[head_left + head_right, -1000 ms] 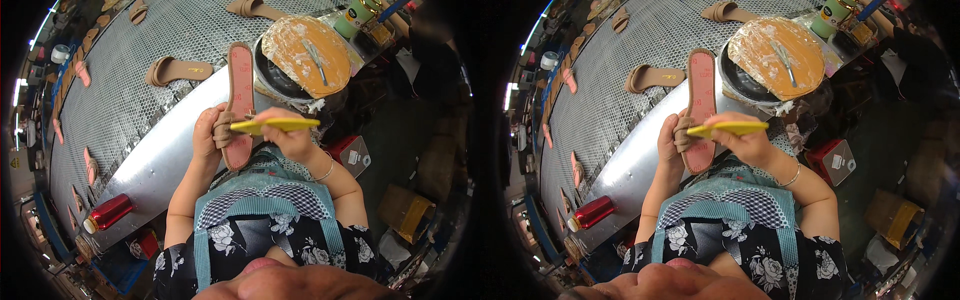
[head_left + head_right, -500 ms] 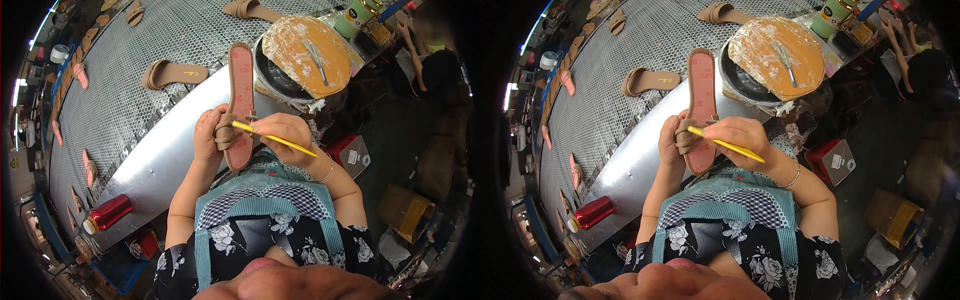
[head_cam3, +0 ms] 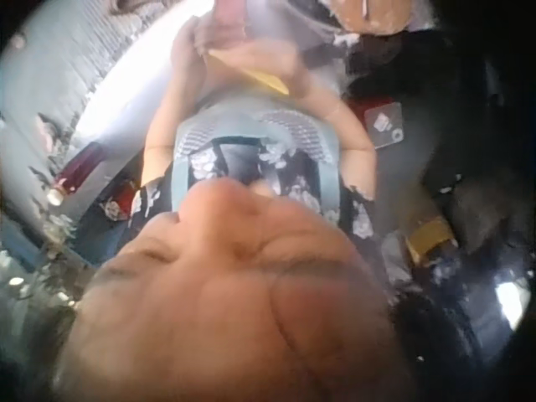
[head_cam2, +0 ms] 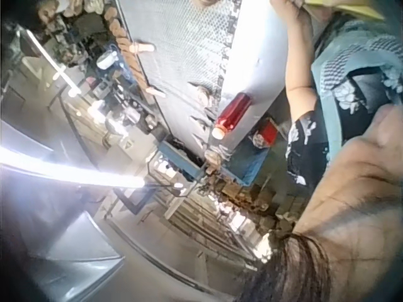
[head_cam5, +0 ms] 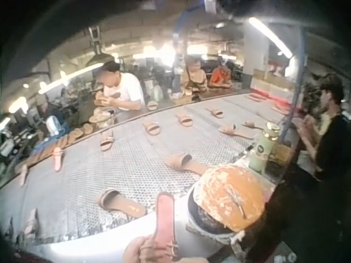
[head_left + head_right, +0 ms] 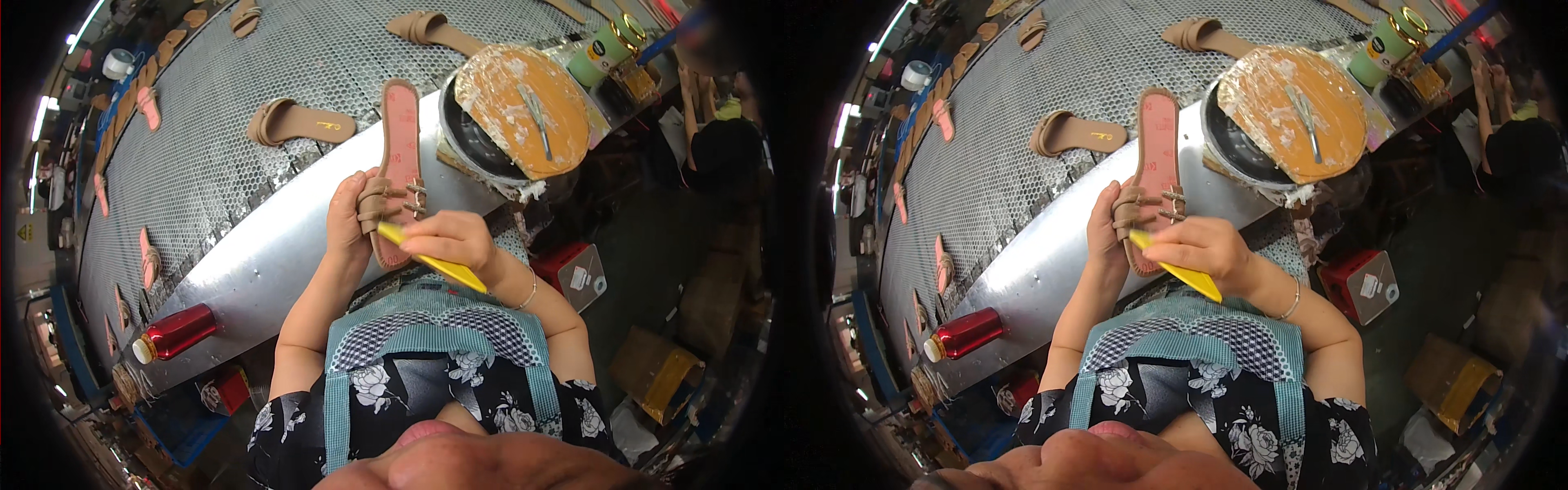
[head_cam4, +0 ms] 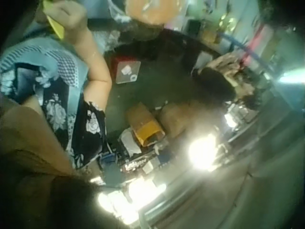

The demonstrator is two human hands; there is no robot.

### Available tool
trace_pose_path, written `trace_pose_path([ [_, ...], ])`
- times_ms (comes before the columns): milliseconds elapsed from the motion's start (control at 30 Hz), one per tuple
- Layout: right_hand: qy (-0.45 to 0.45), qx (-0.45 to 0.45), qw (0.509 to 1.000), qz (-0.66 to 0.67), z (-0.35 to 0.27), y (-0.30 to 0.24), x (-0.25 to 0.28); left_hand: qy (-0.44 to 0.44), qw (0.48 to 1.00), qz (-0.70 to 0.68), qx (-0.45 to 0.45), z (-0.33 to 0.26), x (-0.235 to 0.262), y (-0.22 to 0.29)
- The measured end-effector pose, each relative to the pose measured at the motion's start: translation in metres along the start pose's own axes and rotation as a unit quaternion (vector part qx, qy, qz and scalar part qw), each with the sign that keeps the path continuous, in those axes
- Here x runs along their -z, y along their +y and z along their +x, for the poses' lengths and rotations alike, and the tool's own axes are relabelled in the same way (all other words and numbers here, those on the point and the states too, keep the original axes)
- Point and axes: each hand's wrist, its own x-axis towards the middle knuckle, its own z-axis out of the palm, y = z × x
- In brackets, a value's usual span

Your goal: The person picks up sandals from a conveyor belt, dips a yellow scraper into adhesive, and applies the adhesive to the straps of each sandal.

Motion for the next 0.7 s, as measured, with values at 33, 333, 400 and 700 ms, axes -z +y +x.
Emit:
trace_pose_path([
  [33, -0.001, 0.007, 1.000, 0.001, 0.000, 0.000, -0.001, 0.015, 1.000, 0.014, 0.020, 0.002, 0.003, 0.003],
  [333, 0.254, -0.398, 0.817, 0.330, -0.036, 0.008, 0.013, 0.114, 0.960, 0.097, -0.238, 0.059, 0.243, 0.196],
  [400, 0.232, -0.393, 0.821, 0.343, -0.025, 0.010, 0.017, -0.233, 0.963, -0.013, -0.132, 0.009, 0.374, 0.271],
  [700, 0.265, -0.437, 0.858, 0.044, -0.017, 0.029, 0.105, 0.368, 0.823, 0.431, -0.043, -0.016, 0.455, 0.306],
])
